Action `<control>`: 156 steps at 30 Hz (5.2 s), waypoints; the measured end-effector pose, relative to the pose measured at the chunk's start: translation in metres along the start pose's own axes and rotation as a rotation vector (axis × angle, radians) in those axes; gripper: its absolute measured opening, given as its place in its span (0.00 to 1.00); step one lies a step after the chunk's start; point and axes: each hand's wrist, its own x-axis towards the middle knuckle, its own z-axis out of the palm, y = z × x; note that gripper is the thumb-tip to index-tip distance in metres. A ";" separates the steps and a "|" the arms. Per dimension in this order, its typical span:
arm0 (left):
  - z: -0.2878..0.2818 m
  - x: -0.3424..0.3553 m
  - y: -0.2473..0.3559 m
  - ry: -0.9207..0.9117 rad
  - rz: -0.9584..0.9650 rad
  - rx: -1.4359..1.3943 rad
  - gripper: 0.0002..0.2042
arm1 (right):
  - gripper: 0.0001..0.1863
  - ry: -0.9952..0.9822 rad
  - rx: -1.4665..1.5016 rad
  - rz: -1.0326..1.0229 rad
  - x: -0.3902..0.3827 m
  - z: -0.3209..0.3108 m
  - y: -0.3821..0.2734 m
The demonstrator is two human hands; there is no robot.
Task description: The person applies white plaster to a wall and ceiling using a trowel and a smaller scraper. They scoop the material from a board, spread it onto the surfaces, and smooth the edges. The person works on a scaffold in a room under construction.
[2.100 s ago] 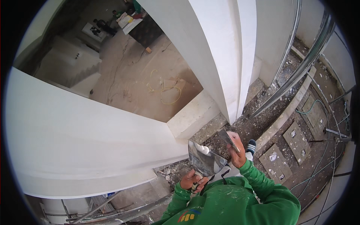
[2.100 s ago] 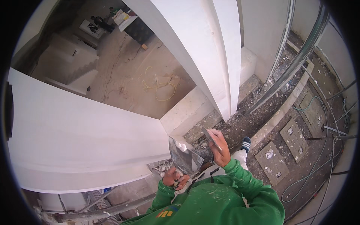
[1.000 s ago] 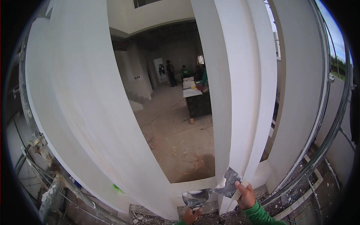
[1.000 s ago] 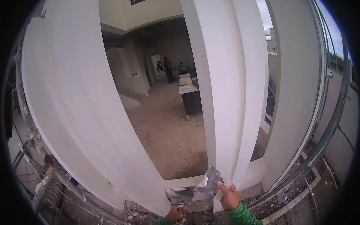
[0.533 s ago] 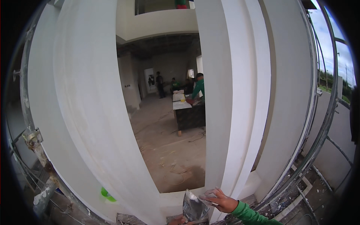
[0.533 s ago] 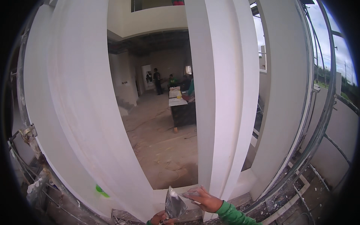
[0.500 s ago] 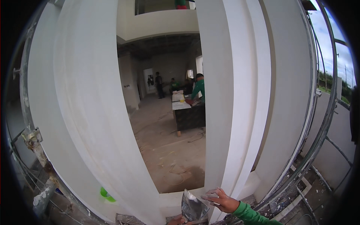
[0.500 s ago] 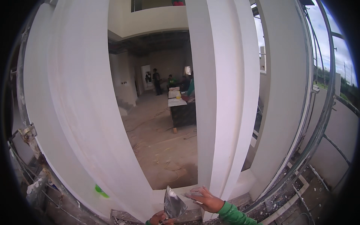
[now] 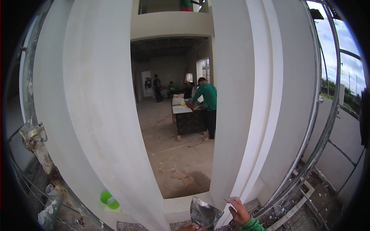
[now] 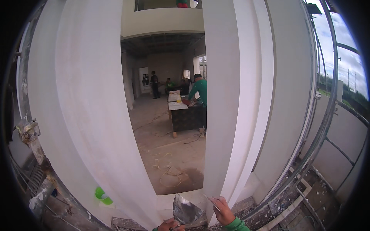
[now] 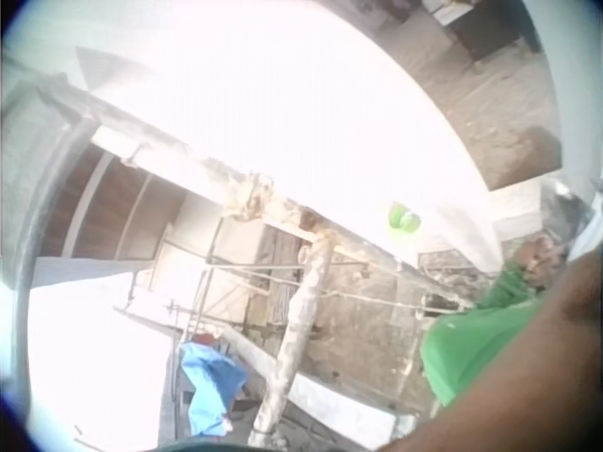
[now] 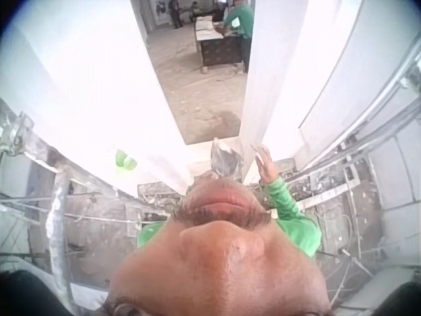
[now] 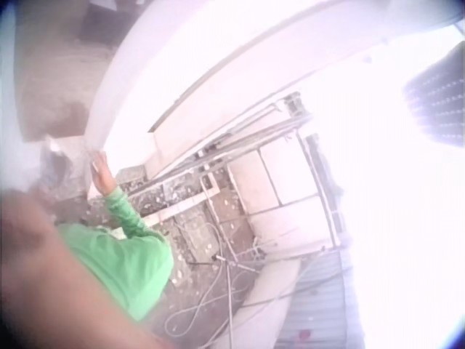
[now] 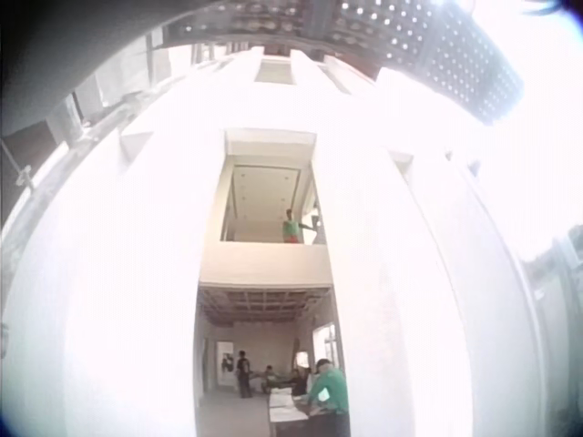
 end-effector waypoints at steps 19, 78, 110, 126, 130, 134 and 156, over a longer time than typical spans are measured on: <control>0.015 -0.053 0.142 -0.184 0.147 0.159 0.18 | 0.25 0.074 -0.733 -0.450 0.012 0.051 -0.024; 0.142 0.024 0.070 -0.438 -0.589 -0.032 0.17 | 0.12 0.139 -0.270 0.958 -0.187 0.032 0.347; 0.189 0.008 0.053 -0.123 -0.462 -0.098 0.19 | 0.10 0.207 -0.348 0.651 -0.070 0.010 0.325; 0.176 0.013 0.044 -0.257 -0.347 -0.099 0.17 | 0.10 0.310 -0.399 0.425 -0.004 -0.058 0.252; 0.168 0.018 0.044 -0.337 -0.308 -0.057 0.17 | 0.09 0.402 -0.393 0.369 0.010 -0.108 0.210; 0.154 0.026 0.055 -0.473 -0.262 0.058 0.15 | 0.09 0.499 0.058 0.392 0.001 -0.157 0.179; 0.142 0.078 0.079 -0.344 0.612 0.831 0.25 | 0.15 0.655 1.302 1.149 -0.100 -0.096 0.069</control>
